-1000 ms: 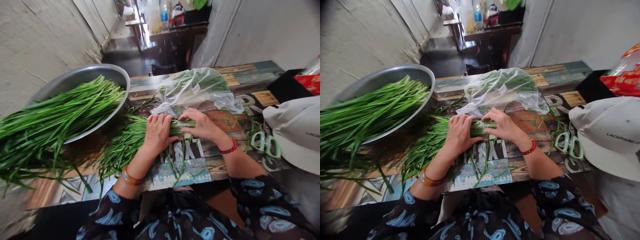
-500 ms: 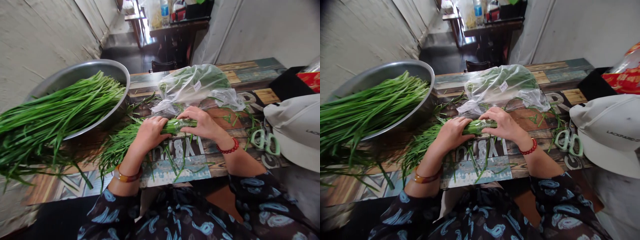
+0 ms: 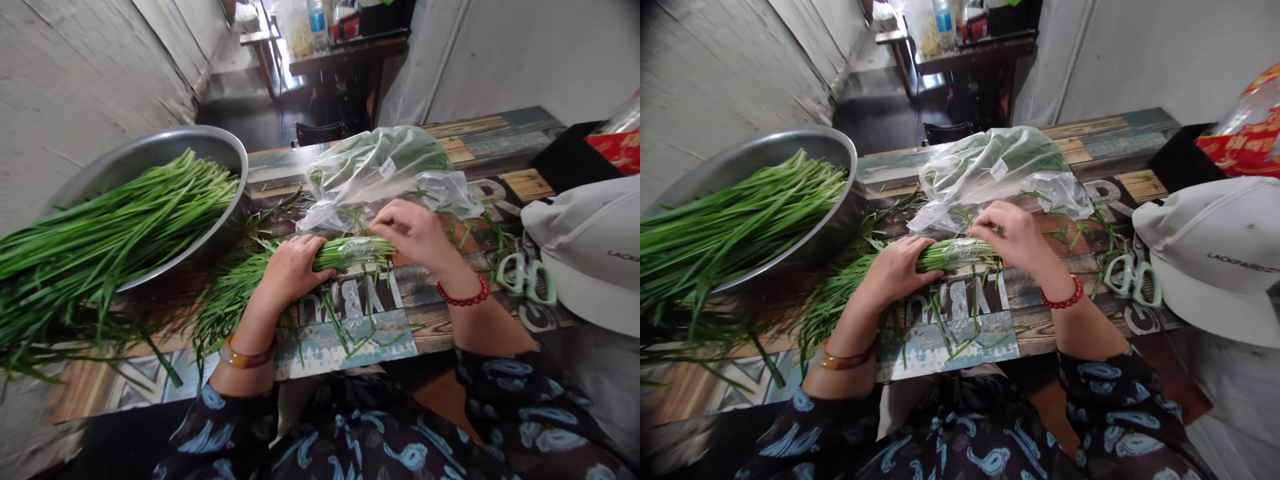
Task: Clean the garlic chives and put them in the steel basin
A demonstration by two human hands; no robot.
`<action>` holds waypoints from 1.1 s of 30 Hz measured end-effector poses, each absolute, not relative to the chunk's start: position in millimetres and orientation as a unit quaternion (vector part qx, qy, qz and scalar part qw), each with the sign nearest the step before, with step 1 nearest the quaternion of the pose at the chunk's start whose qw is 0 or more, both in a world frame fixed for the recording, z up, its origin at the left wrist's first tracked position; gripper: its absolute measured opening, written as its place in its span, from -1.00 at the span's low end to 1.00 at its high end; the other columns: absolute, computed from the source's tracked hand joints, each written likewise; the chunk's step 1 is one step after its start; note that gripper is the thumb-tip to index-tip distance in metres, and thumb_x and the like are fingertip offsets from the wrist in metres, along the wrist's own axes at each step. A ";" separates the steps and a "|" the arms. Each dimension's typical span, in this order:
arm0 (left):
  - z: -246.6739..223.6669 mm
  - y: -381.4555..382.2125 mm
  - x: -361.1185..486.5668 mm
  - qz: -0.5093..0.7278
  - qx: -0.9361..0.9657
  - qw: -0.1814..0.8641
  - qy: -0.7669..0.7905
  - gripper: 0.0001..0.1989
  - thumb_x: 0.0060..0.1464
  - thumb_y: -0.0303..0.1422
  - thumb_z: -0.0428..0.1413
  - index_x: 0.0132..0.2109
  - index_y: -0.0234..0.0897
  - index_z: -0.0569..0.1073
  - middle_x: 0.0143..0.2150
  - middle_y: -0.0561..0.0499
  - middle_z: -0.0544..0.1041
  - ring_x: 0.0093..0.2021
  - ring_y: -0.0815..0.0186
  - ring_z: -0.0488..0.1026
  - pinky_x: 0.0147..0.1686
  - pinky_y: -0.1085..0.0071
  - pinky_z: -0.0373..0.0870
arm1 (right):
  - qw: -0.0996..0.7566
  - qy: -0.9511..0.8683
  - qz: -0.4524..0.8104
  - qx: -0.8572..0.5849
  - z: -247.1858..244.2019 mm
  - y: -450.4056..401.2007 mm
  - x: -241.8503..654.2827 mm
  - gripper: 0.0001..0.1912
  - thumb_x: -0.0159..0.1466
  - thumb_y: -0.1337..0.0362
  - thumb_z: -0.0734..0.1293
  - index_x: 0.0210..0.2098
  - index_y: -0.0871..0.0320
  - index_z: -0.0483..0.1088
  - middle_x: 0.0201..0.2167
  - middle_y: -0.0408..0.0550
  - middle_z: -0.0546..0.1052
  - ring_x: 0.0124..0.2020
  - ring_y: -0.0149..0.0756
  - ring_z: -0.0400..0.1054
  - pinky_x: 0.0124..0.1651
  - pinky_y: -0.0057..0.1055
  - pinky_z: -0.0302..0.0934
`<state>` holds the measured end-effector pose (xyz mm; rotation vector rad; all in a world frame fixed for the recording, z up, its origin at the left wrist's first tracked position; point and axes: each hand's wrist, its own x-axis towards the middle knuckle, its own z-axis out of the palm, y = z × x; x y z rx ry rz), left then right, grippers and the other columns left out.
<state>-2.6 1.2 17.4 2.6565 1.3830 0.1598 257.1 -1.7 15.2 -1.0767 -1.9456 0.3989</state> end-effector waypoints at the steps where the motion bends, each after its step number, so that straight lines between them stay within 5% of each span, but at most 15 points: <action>1: 17.0 1.6 -2.8 0.054 0.882 0.075 0.463 -0.58 0.05 -0.16 0.30 -0.01 -0.30 0.49 -0.08 -0.16 0.59 -0.08 0.03 0.53 -0.09 0.18 0.42 | 0.385 -0.811 0.150 -0.414 15.2 -3.6 255.9 -0.88 0.32 0.17 0.38 -0.28 0.07 0.45 -0.27 -0.06 0.54 -0.19 -0.19 0.40 -0.09 -0.22 0.28; 5: 13.3 4.8 -4.5 0.069 0.872 0.101 0.474 -0.54 0.05 -0.14 0.29 0.02 -0.30 0.49 -0.07 -0.15 0.59 -0.08 0.04 0.53 -0.09 0.19 0.42 | 0.287 -0.875 0.092 -0.379 10.1 -8.4 247.0 -0.78 0.28 0.17 0.43 -0.14 0.11 0.44 -0.11 0.05 0.52 -0.06 -0.06 0.36 0.01 -0.13 0.26; 8: 9.2 8.0 -5.8 0.085 0.861 0.124 0.486 -0.52 0.03 -0.12 0.29 0.04 -0.28 0.50 -0.05 -0.15 0.59 -0.07 0.04 0.53 -0.08 0.19 0.43 | 0.309 -0.876 0.072 -0.364 2.3 -4.8 242.7 -0.90 0.37 0.20 0.33 -0.22 0.09 0.44 -0.20 0.03 0.54 -0.15 -0.12 0.37 -0.06 -0.20 0.28; 12: 6.3 10.3 -7.1 0.102 0.859 0.136 0.483 -0.46 0.04 -0.10 0.28 0.10 -0.29 0.48 0.00 -0.16 0.58 -0.02 0.04 0.52 -0.01 0.18 0.42 | 0.343 -0.856 0.048 -0.383 -8.1 2.8 237.0 -0.74 0.43 0.21 0.22 -0.37 0.08 0.41 -0.34 0.00 0.52 -0.26 -0.16 0.35 -0.15 -0.24 0.26; 27: 14.6 -3.8 4.7 0.143 0.901 0.022 0.408 -0.38 0.11 -0.07 0.26 0.24 -0.24 0.40 0.18 -0.20 0.51 0.18 -0.01 0.40 0.29 -0.03 0.16 | 0.489 -0.679 0.188 -0.514 -19.8 15.8 233.6 -0.76 0.36 0.18 0.26 -0.41 0.11 0.38 -0.46 -0.10 0.52 -0.38 -0.29 0.37 -0.22 -0.33 0.24; 30: 14.2 -5.8 9.1 0.110 0.902 0.013 0.417 -0.23 0.01 -0.11 0.34 0.30 -0.30 0.34 0.29 -0.31 0.39 0.27 -0.11 0.33 0.32 -0.12 0.10 | 0.485 -0.680 0.224 -0.502 -13.0 14.2 237.6 -0.72 0.37 0.14 0.25 -0.39 0.13 0.43 -0.43 -0.08 0.55 -0.36 -0.29 0.40 -0.21 -0.32 0.28; 33: 10.2 -1.6 6.2 0.115 0.884 0.010 0.453 -0.33 0.07 -0.19 0.30 0.27 -0.34 0.38 0.23 -0.34 0.43 0.21 -0.11 0.38 0.24 -0.07 0.25 | 0.465 -0.703 0.259 -0.471 -6.2 10.6 244.1 -0.73 0.34 0.08 0.30 -0.20 0.14 0.51 -0.23 -0.01 0.61 -0.21 -0.23 0.46 -0.09 -0.26 0.34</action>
